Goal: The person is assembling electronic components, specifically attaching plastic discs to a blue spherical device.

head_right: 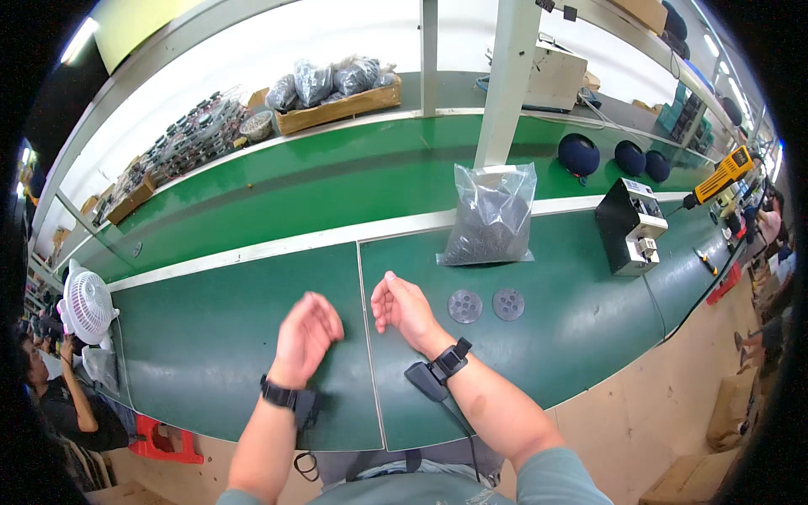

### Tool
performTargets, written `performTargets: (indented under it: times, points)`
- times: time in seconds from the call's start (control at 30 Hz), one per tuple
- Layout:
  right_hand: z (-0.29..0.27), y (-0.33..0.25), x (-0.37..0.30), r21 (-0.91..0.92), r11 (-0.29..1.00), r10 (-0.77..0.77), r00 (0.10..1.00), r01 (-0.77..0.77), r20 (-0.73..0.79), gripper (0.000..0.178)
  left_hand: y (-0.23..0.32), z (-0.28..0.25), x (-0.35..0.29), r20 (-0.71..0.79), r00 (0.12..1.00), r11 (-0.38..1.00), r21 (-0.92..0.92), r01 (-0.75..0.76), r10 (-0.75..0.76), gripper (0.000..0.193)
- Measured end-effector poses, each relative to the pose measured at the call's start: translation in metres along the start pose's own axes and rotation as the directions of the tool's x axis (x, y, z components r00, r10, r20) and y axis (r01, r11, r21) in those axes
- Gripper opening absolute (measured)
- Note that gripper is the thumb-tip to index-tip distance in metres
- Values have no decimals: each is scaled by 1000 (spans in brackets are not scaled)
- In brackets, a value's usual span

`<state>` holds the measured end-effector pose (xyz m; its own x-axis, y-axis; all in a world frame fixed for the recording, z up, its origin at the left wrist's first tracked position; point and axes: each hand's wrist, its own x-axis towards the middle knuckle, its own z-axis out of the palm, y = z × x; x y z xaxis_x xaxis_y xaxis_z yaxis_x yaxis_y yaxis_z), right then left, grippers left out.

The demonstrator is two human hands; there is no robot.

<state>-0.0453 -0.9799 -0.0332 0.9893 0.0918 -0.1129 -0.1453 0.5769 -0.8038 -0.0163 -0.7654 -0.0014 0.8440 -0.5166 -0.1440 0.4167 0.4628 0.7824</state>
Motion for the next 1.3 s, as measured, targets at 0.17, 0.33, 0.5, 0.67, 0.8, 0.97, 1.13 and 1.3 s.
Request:
performTargets:
  times: [0.17,0.33,0.5,0.67,0.8,0.97,1.13,1.3]
  points:
    - [1,2,4,-47,999,16,999,-18,-34,42,-8,16,-129,297,834,657,747,100,-465,13]
    - [1,5,6,-62,998,-1,1000,-1,-27,40,-58,-26,-216,68,763,77,997,-23,-643,33]
    - [-1,5,7,-67,998,-6,999,3,-45,38,-101,-84,-239,-169,876,-378,926,-16,-451,41]
    - [0,5,7,-59,998,-25,999,23,-31,37,-110,-105,-249,149,895,55,989,-139,-421,19]
    - [-1,8,8,-69,997,-24,999,22,-35,37,-94,-100,-256,123,819,244,969,21,-560,20]
    - [0,13,10,-136,990,-52,997,44,-59,37,-53,-41,-234,66,790,159,986,41,-610,20]
    - [4,17,10,-134,989,-74,992,60,-102,33,1,36,-171,337,811,704,699,126,-479,28]
    - [5,16,8,-135,988,-93,990,78,-102,35,5,72,-57,314,921,963,68,-263,229,23]
